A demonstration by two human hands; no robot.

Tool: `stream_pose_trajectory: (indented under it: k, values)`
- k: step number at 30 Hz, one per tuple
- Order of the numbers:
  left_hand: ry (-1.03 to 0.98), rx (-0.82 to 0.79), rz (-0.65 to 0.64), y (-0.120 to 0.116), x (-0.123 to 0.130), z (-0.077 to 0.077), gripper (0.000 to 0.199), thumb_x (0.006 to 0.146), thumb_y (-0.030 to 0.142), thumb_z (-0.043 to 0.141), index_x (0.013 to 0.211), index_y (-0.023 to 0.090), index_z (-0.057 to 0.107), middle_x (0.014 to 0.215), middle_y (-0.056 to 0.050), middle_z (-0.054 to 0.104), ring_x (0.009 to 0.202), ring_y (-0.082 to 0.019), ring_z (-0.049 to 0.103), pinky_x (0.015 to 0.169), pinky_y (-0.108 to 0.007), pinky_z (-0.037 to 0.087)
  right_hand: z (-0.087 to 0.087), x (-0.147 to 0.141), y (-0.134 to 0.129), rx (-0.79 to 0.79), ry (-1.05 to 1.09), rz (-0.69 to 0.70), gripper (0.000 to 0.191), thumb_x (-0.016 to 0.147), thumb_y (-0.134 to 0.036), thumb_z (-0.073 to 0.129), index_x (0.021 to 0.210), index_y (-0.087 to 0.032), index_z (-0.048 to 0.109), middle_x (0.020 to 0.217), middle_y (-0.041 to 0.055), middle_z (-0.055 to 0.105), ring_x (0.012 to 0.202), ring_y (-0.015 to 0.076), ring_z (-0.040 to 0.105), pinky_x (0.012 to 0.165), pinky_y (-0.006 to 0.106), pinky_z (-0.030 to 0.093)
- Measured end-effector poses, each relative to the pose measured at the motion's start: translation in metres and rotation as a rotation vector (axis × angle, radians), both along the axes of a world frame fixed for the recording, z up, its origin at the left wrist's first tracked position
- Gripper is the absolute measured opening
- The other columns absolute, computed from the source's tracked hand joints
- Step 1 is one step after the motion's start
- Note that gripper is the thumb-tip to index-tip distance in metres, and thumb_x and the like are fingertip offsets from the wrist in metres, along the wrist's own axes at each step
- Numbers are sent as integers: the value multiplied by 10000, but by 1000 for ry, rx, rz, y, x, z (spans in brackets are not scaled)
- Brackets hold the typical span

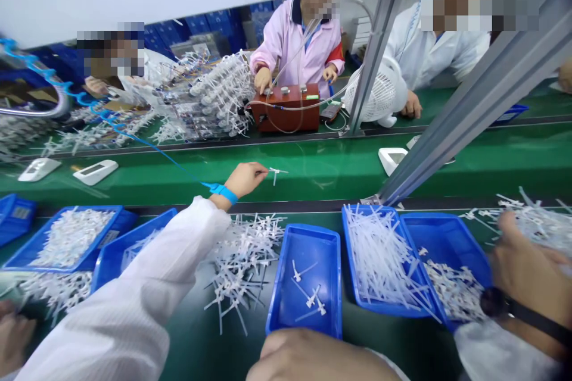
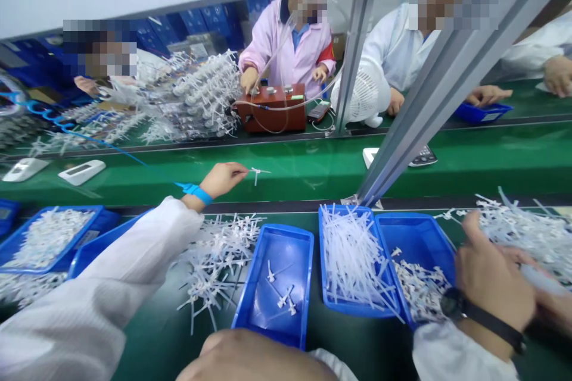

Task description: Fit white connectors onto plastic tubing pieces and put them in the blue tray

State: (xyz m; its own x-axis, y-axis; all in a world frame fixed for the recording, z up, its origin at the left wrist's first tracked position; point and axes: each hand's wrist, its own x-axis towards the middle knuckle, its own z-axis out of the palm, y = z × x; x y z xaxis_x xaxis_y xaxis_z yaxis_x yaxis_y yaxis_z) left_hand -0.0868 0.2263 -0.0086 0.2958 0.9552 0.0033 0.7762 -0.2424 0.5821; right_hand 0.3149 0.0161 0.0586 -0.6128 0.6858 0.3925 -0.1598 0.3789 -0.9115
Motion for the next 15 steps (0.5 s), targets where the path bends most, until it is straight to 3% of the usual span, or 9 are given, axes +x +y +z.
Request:
stream_pose_trajectory:
  k: [4, 8, 10, 12, 15]
  values:
    - [-411, 22, 136, -39, 9, 28, 387, 851, 510, 708, 993, 150, 683, 928, -105, 762, 917, -231, 740, 892, -374, 587, 1, -46, -1, -52, -76, -145, 569, 1037, -544, 383, 583, -264, 580, 499, -10, 432, 610, 164, 531, 485, 282, 328]
    - [-785, 13, 222, -83, 22, 47, 527, 792, 607, 745, 1034, 159, 608, 985, -98, 756, 828, -181, 754, 698, -264, 583, 6, -111, -24, -44, -127, -230, 432, 1010, -542, 554, 703, -246, 624, 630, 3, 538, 683, 177, 565, 570, 292, 414]
    - [-922, 13, 250, -104, 28, 55, 529, 763, 588, 792, 1012, 159, 612, 981, -89, 758, 804, -164, 754, 662, -230, 571, 9, -129, -28, -34, -151, -271, 380, 1048, -477, 534, 785, -227, 645, 728, 23, 603, 735, 176, 583, 652, 298, 439]
    - [-1031, 33, 283, -124, 33, 62, 511, 738, 552, 840, 982, 157, 627, 942, -76, 763, 793, -153, 755, 650, -207, 566, 8, -136, -24, -62, -171, -409, 362, 1091, -446, 460, 888, -219, 655, 771, 24, 602, 731, 157, 564, 682, 287, 420]
    - [-1145, 91, 341, -154, 44, 64, 468, 728, 503, 884, 935, 151, 654, 884, -65, 768, 790, -157, 764, 656, -202, 580, 1, -137, -9, -183, -101, -745, 377, 1080, -512, 465, 888, -210, 585, 754, -3, 502, 683, 134, 467, 641, 262, 370]
